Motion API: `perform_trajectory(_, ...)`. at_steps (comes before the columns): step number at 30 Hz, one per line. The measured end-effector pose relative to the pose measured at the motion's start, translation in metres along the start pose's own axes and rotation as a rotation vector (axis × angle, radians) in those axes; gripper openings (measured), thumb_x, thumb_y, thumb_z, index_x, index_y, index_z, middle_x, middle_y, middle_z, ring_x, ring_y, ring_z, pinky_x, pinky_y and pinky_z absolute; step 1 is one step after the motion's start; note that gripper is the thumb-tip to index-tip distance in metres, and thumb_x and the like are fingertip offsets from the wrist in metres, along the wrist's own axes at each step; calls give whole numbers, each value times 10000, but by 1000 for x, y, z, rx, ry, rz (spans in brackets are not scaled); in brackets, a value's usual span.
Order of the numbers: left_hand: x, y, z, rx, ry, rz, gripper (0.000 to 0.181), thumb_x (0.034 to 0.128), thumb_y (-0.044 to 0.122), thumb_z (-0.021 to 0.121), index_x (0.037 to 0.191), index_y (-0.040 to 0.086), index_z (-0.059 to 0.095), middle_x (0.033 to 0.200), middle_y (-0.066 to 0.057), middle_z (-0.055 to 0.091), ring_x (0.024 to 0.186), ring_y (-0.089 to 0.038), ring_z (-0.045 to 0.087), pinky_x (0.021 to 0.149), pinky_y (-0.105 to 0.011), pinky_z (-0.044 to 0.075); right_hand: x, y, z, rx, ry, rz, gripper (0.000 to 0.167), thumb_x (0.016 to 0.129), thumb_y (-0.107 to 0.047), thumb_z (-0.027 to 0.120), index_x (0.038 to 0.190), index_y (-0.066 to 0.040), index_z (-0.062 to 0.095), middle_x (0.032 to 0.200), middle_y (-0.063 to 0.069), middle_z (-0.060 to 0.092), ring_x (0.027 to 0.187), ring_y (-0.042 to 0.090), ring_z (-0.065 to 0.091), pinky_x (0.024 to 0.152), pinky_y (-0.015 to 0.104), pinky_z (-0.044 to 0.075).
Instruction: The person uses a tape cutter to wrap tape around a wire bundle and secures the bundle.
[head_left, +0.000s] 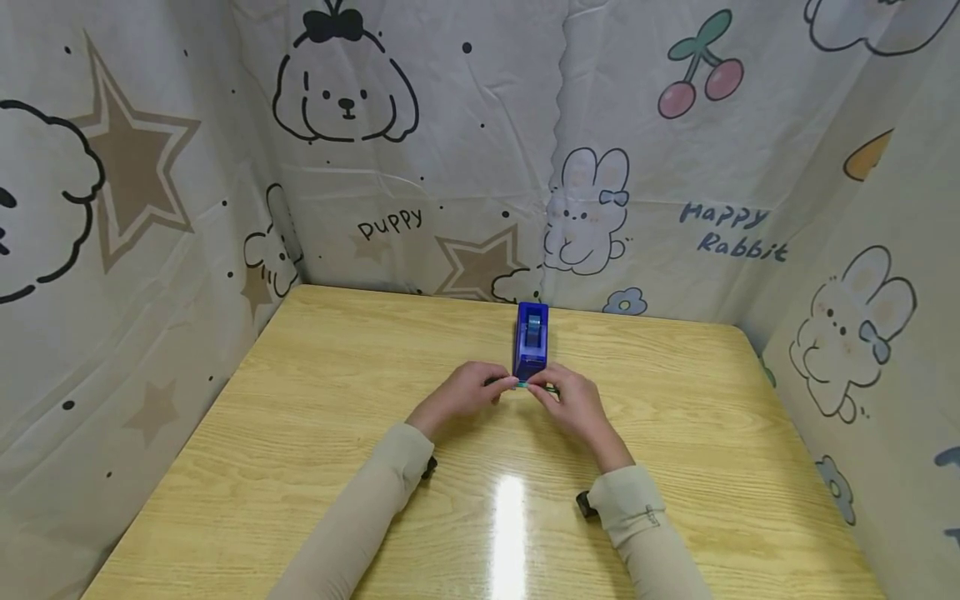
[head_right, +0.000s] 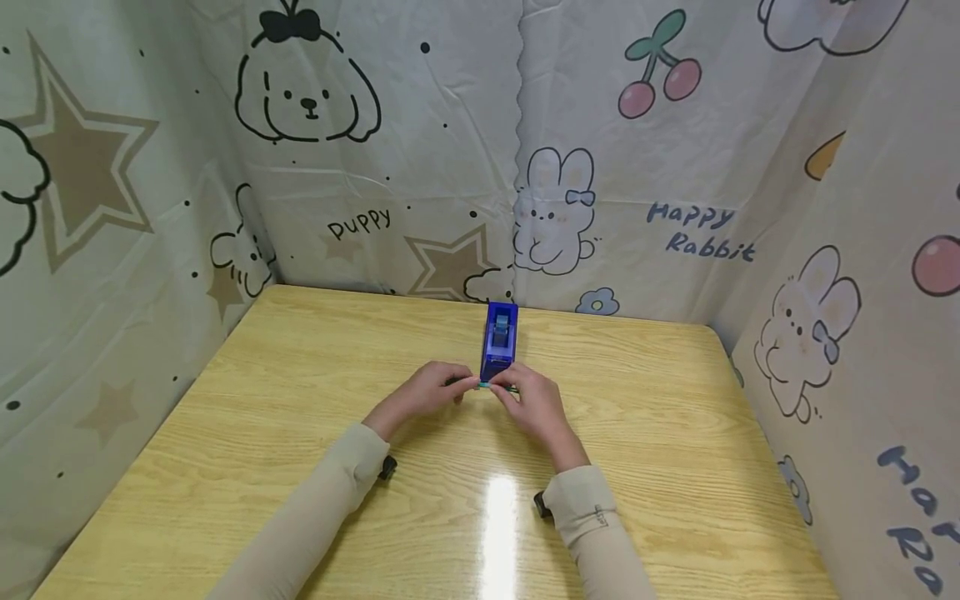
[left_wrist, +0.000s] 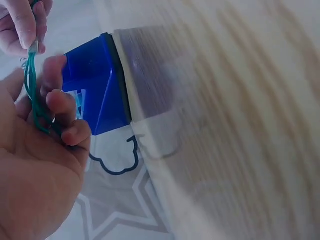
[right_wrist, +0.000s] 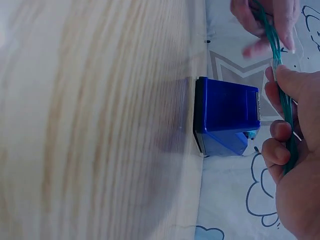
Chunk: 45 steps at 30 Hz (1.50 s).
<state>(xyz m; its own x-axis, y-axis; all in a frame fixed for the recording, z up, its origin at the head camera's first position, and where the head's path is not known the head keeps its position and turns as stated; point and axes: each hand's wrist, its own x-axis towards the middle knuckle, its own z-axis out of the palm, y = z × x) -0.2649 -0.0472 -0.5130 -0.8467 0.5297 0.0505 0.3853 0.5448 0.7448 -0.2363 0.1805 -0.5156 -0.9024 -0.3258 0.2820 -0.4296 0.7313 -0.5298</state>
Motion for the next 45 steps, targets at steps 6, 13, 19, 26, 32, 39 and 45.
perform_trajectory(6, 0, -1, 1, 42, 1, 49, 285, 1083, 304, 563, 900, 144, 712, 842, -119, 688, 712, -108, 496, 678, -257, 407, -1, -4, -2, -28, 8, -12, 114, 1006, -258, 705, 1037, -183, 785, 1016, -28, 720, 830, 137, 625, 740, 357, 514)
perform_trajectory(13, -1, 1, 6, 130, 99, 105, 255, 1065, 268, 600, 873, 123, 684, 742, 6, 604, 652, -82, 465, 628, -229, 379, -1, -6, -7, 9, -39, 32, 176, 1035, -310, 657, 1071, -193, 784, 1070, -24, 746, 910, 162, 665, 807, 414, 547)
perform_trajectory(19, -4, 4, 7, 322, 207, 301, 174, 1020, 217, 672, 903, 120, 757, 815, 22, 720, 700, -95, 608, 694, -271, 511, 0, -5, -10, 142, -155, 80, 252, 1062, -307, 607, 1070, -126, 781, 859, -42, 717, 810, 149, 638, 783, 392, 528)
perform_trajectory(26, -6, 1, 6, 382, 217, 366, 141, 1006, 228, 693, 960, 142, 795, 905, 17, 773, 807, -129, 705, 771, -316, 575, -2, -5, -10, 248, -200, 138, 248, 1056, -268, 621, 1075, -63, 759, 848, 34, 699, 790, 154, 597, 701, 329, 480)
perform_trajectory(32, -6, -1, 3, 323, 124, 291, 170, 1025, 276, 669, 988, 160, 788, 929, 42, 772, 793, -91, 665, 789, -312, 553, -1, -4, -7, 190, -158, 105, 175, 1017, -250, 683, 1063, -117, 788, 1013, 50, 767, 895, 161, 647, 787, 362, 527)
perform_trajectory(39, -5, -4, -1, 299, 25, 227, 222, 1053, 319, 623, 999, 180, 788, 855, 71, 738, 678, -40, 555, 724, -259, 477, -2, -6, -6, 126, -83, 22, 139, 964, -225, 755, 1032, -129, 828, 967, 5, 766, 784, 121, 641, 683, 298, 519)
perform_trajectory(45, -4, -3, -2, 291, 43, 242, 220, 1048, 273, 631, 969, 143, 790, 825, 17, 743, 691, -62, 592, 696, -262, 485, 0, -6, -5, 103, -67, -20, 131, 951, -221, 772, 1017, -128, 836, 911, -14, 749, 720, 89, 594, 645, 257, 484)
